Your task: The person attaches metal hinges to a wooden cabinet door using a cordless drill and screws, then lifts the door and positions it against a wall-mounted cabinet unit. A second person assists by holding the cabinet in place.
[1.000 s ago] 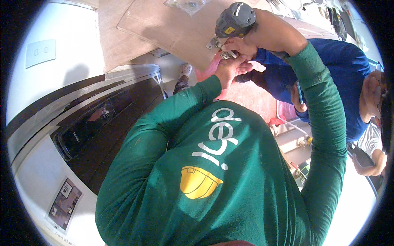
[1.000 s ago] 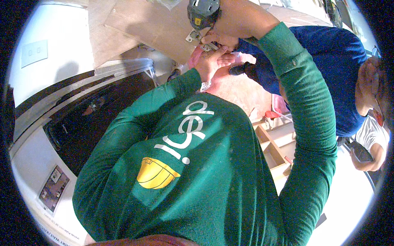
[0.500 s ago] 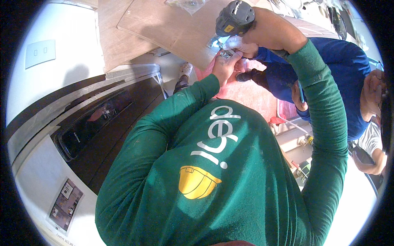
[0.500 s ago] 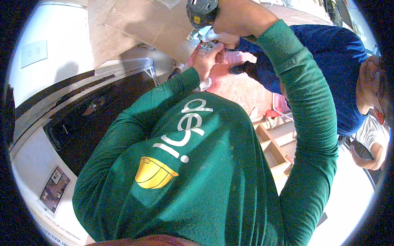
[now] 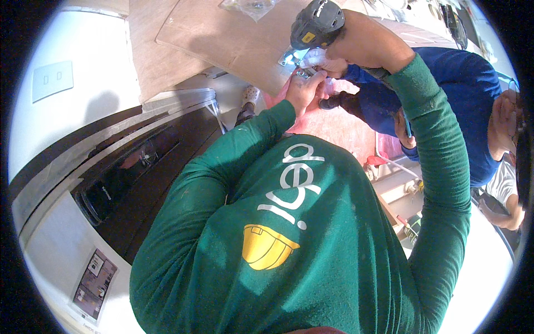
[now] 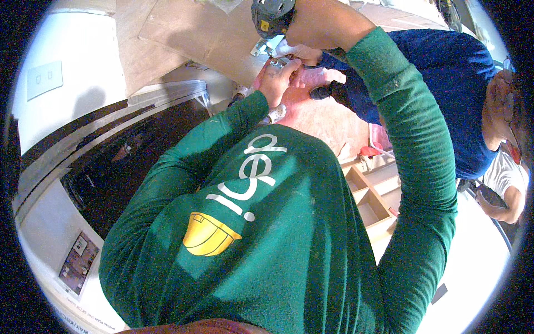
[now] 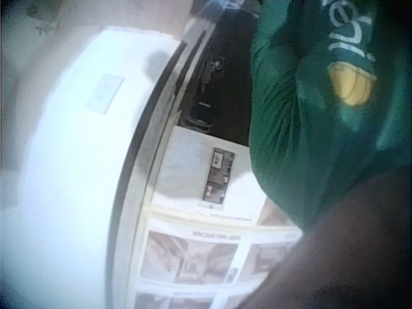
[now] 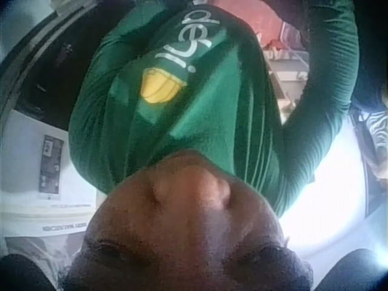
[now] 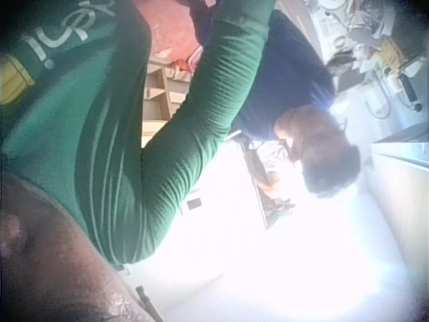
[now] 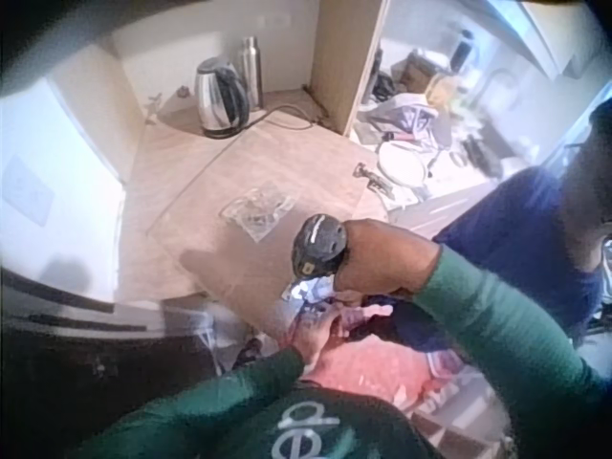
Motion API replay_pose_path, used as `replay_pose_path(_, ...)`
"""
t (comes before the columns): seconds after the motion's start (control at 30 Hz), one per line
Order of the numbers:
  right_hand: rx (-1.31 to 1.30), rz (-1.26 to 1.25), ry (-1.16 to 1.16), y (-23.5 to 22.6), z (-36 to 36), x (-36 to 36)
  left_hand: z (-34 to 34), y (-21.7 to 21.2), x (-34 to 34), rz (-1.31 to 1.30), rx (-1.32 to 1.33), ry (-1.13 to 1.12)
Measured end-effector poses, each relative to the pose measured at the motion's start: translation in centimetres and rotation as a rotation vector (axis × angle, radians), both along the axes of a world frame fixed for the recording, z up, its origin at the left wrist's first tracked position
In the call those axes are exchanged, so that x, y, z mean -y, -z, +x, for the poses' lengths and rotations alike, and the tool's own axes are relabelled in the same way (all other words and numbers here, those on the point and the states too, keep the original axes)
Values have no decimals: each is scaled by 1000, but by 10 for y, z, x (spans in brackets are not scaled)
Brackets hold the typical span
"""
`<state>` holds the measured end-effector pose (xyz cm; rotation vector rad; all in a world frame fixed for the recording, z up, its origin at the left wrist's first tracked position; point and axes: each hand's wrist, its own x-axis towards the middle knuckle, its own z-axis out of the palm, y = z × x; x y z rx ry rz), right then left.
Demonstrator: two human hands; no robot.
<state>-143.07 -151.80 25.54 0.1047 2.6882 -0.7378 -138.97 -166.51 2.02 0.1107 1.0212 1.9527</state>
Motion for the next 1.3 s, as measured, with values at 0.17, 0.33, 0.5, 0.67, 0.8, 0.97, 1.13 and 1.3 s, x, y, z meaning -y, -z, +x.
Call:
replay_pose_path(0.17,-55,-107,-5,13,2,-11,-3,-8,3,-29,-74,23)
replay_pose_path(0.33,6,-87,10,-11,-3,7,-2,-4,5,-70,-53,28)
replay_pose_path(0.5,35,-113,-16,-8,-6,3,-2,6,4,-52,-53,68)
replay_pose_path(0.67,-18,-45,-22,2,-2,0,-4,2,5,-84,-68,89)
replay_pose_path(0.8,36,-107,-4,-3,-5,8,-5,-24,15,-241,30,183)
replay_pose_path(0.97,141,63,-11,-7,-10,10,-27,-68,78,-379,-827,587)
replay_pose_path(1.13,137,66,-9,-11,-7,9,-166,-108,87,-617,-1130,-146)
replay_pose_path(1.3,120,126,-30,-7,-11,14,-300,-86,61,-815,-1662,63)
